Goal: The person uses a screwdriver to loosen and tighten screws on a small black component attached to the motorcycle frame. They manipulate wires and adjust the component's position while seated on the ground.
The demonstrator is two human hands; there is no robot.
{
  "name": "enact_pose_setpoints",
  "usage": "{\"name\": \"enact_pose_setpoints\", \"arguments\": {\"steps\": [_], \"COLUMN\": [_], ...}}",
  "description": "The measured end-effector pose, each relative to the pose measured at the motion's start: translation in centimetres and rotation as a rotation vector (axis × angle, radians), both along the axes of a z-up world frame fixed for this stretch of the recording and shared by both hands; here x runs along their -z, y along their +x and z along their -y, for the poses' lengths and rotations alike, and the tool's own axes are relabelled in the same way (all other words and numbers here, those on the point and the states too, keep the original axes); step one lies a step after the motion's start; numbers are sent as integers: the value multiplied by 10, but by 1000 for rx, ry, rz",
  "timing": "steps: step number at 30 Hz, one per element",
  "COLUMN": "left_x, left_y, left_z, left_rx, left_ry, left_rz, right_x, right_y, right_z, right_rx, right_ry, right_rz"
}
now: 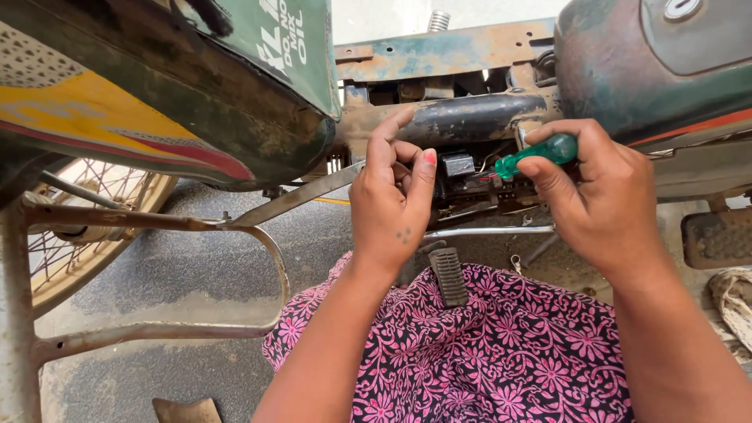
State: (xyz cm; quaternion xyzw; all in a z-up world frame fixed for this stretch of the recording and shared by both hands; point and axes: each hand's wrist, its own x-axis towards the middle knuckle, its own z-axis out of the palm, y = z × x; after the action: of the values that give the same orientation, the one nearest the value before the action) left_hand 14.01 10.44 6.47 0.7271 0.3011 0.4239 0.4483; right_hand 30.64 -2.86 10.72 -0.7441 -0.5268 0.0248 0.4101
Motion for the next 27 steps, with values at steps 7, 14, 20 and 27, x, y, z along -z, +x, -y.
{"name": "enact_pose_setpoints", "arguments": {"steps": [7,14,20,27], "left_x": [4,2,2,0], "left_y": [11,13,11,14], "left_z": [-4,-2,-2,3], "left_rx": [14,-13,-12,113], "left_ry": [13,86,107,272], "left_rz": [-31,-89,-77,-36], "right_x": [7,8,1,6], "right_y": [5,2,-6,-6], "right_z": [-3,-5,-8,-13], "right_rx": [-14,-35,-39,-8], "right_ry": [-7,-2,47,4], "right_rz": [-35,-18,67,288]}}
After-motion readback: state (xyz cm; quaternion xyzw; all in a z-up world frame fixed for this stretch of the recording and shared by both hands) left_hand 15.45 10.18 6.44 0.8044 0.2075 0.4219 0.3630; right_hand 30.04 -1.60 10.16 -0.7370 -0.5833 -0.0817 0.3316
